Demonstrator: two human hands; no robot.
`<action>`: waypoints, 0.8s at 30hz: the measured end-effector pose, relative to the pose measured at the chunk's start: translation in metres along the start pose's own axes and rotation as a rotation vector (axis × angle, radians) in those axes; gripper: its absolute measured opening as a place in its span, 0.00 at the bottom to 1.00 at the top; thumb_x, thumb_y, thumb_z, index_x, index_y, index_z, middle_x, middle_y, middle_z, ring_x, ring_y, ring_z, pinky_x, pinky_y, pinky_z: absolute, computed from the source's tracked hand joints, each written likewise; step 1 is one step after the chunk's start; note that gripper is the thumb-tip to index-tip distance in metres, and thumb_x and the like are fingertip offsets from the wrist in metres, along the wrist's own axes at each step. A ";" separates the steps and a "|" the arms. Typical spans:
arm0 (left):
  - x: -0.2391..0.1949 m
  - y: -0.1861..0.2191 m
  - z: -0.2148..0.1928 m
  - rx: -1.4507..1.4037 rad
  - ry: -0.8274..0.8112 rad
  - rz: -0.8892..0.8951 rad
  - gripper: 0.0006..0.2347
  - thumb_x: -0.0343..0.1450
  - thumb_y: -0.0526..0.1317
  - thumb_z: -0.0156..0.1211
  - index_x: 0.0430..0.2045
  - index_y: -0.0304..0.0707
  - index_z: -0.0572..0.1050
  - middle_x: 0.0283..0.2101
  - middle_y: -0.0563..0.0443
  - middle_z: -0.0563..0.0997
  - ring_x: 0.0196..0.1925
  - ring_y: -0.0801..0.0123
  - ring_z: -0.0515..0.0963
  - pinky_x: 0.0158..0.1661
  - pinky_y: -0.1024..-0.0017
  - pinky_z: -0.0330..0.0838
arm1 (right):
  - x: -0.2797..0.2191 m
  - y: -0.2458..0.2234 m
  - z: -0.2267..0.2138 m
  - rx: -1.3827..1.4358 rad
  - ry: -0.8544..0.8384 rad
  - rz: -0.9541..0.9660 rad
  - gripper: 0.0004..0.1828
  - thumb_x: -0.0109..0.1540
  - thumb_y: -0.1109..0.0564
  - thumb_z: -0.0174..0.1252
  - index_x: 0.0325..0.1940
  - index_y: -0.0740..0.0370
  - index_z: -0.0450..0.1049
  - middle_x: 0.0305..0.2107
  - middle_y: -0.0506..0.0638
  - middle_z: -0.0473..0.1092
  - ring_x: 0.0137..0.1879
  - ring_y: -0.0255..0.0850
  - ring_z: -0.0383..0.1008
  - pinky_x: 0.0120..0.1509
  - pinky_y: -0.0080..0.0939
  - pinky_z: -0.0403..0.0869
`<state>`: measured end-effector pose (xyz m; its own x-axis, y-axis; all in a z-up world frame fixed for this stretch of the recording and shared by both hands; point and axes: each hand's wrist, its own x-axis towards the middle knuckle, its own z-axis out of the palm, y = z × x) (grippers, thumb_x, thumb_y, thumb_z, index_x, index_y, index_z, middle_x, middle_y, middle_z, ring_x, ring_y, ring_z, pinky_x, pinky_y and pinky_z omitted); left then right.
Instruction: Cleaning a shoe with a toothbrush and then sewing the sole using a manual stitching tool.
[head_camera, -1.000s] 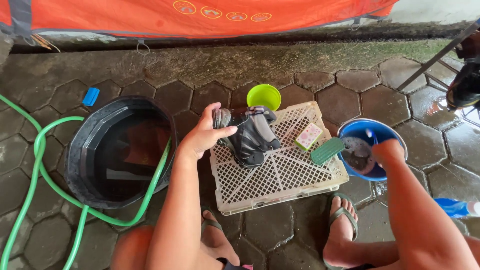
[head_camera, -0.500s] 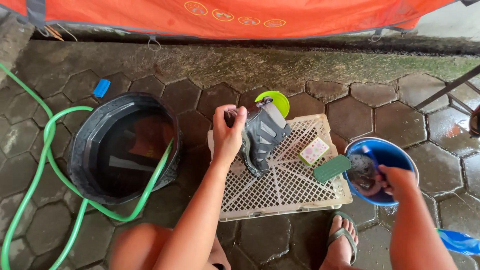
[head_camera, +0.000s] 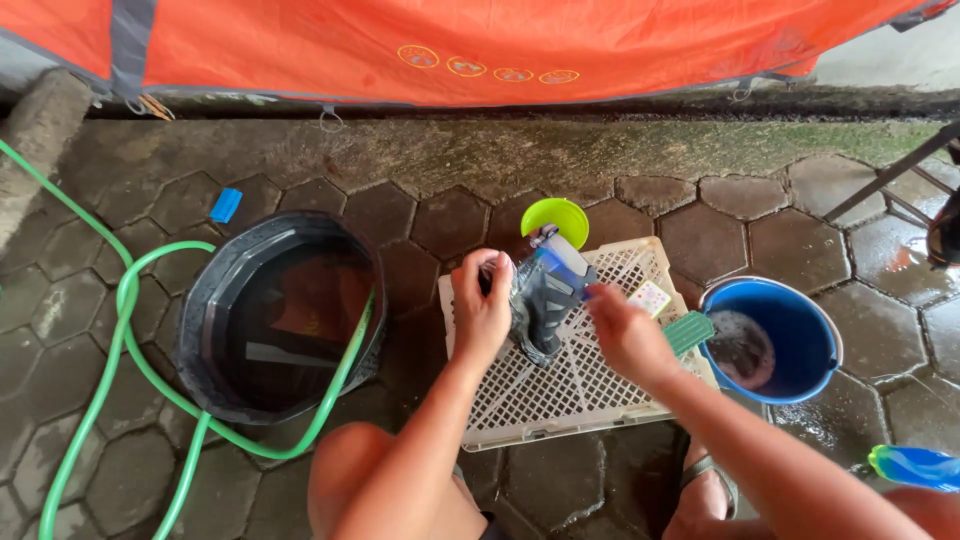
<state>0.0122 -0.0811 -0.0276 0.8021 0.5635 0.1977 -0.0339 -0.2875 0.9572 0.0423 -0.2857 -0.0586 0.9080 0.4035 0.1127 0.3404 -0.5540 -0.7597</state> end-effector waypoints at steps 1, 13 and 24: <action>-0.005 -0.003 -0.003 0.003 -0.001 0.003 0.13 0.74 0.50 0.59 0.41 0.40 0.76 0.37 0.44 0.76 0.44 0.57 0.80 0.48 0.65 0.73 | -0.001 -0.009 -0.005 0.003 0.002 -0.001 0.14 0.68 0.54 0.52 0.57 0.50 0.74 0.32 0.64 0.78 0.40 0.65 0.80 0.45 0.65 0.77; -0.030 -0.023 0.001 -0.061 0.280 -0.044 0.11 0.75 0.47 0.58 0.44 0.43 0.75 0.45 0.47 0.69 0.43 0.64 0.73 0.52 0.67 0.69 | -0.012 -0.022 0.022 -0.083 0.090 -0.151 0.17 0.63 0.56 0.54 0.54 0.50 0.78 0.37 0.55 0.80 0.42 0.55 0.81 0.44 0.58 0.79; -0.033 -0.014 -0.004 -0.049 0.303 0.023 0.15 0.74 0.51 0.52 0.42 0.39 0.74 0.47 0.47 0.71 0.49 0.61 0.76 0.53 0.66 0.70 | -0.042 -0.011 0.044 0.174 -0.024 -0.120 0.24 0.68 0.59 0.48 0.65 0.76 0.65 0.48 0.66 0.77 0.43 0.50 0.86 0.47 0.40 0.87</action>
<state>-0.0165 -0.0928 -0.0467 0.5869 0.7646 0.2664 -0.0846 -0.2693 0.9593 -0.0100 -0.2645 -0.0827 0.8568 0.4772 0.1951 0.3964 -0.3679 -0.8411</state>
